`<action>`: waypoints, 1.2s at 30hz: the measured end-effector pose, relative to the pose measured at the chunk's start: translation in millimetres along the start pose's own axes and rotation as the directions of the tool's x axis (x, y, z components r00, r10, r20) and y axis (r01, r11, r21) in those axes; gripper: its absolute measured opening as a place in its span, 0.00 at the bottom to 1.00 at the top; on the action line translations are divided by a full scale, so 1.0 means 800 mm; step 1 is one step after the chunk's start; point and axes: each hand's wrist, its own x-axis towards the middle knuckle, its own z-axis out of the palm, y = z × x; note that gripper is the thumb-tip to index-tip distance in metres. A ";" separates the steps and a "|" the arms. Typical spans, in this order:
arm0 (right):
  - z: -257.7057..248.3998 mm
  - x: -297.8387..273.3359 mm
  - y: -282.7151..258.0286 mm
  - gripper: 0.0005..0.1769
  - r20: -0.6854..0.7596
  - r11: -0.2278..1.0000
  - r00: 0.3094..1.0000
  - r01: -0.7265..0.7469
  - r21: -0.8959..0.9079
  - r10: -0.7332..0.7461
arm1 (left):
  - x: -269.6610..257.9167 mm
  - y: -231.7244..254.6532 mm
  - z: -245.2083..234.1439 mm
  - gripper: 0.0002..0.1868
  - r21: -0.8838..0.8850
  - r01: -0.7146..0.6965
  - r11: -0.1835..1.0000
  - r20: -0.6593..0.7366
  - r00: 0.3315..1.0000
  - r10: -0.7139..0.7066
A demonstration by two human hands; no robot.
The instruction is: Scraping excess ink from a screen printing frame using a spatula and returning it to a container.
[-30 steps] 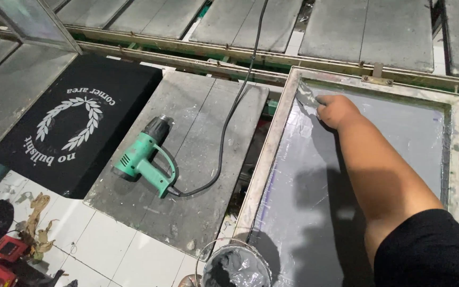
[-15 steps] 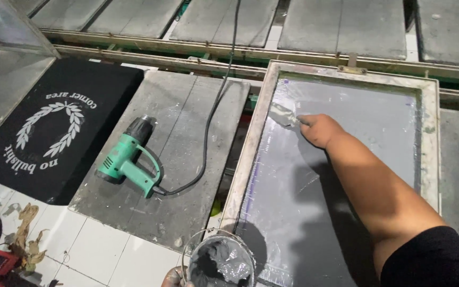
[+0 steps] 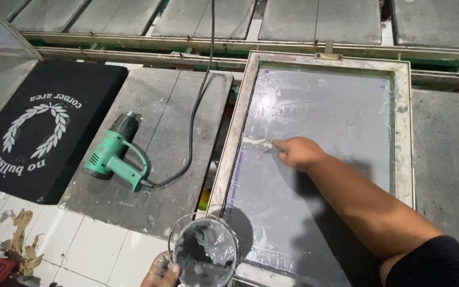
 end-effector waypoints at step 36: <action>0.046 -0.259 -0.063 0.19 0.162 0.847 0.981 -0.178 0.501 0.110 | 0.005 0.066 -0.010 0.16 0.322 -0.307 0.896 0.353 0.917 0.187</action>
